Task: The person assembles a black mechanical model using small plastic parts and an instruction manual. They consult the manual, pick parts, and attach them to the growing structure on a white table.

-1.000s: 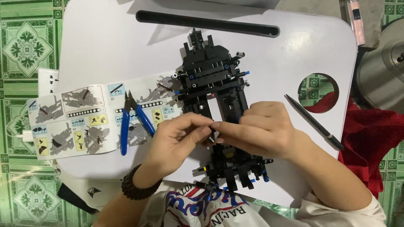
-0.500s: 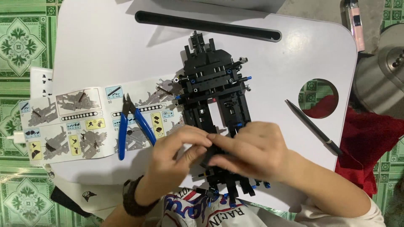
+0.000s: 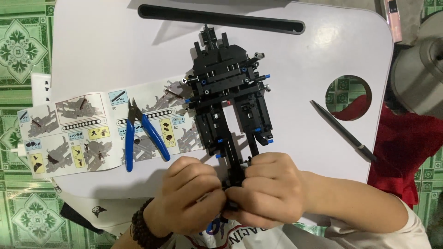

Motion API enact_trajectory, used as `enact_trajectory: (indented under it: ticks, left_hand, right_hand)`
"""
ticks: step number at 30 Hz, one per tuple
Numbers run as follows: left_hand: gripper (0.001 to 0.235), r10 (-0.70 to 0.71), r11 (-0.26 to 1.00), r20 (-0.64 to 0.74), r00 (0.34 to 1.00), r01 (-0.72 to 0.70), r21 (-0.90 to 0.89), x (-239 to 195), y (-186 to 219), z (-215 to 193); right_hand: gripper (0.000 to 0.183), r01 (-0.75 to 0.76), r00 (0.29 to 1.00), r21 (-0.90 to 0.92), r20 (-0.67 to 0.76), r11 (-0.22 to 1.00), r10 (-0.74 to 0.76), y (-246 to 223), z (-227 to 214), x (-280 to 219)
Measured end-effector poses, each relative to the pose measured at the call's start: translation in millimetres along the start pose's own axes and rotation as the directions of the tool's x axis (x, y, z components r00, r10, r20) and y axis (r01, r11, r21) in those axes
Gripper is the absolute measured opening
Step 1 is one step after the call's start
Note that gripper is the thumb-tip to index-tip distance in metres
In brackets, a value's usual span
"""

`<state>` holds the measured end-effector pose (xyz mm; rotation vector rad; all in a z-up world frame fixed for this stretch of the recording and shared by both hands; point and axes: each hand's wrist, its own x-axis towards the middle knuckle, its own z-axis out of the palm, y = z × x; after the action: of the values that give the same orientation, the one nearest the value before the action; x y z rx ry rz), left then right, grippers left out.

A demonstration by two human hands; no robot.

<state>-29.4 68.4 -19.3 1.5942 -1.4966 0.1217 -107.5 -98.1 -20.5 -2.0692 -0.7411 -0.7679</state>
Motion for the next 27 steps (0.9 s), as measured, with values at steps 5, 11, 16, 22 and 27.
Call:
enact_trajectory:
  ticks: [5, 11, 16, 22, 27]
  left_hand:
    - [0.024, 0.033, 0.999, -0.033, 0.999, -0.034, -0.008, 0, 1, 1]
    - [0.025, -0.152, 0.973, 0.033, 0.988, 0.156, -0.170, -14, 1, -4]
    - [0.024, -0.180, 0.948, 0.086, 0.980, 0.196, -0.251, -14, 0, -8]
    - [0.027, -0.213, 0.937, 0.108, 0.971, 0.234, -0.258, -14, 2, -6]
    - [0.023, -0.195, 0.948, 0.185, 0.963, 0.233, -0.218, -8, 1, -11]
  right_hand:
    - [0.017, -0.055, 0.998, 0.153, 0.014, 0.987, 0.053, 1, -6, 1]
    - [0.036, 0.059, 0.998, -0.170, -0.012, 0.984, -0.062, 7, -7, -5]
    - [0.016, 0.143, 0.989, -0.324, 0.021, 0.935, -0.144, 5, -5, -7]
    - [0.009, 0.176, 0.984, -0.331, 0.085, 0.927, -0.157, 4, -3, -2]
    - [0.018, 0.050, 0.995, -0.190, 0.096, 0.981, -0.032, 5, -1, -4]
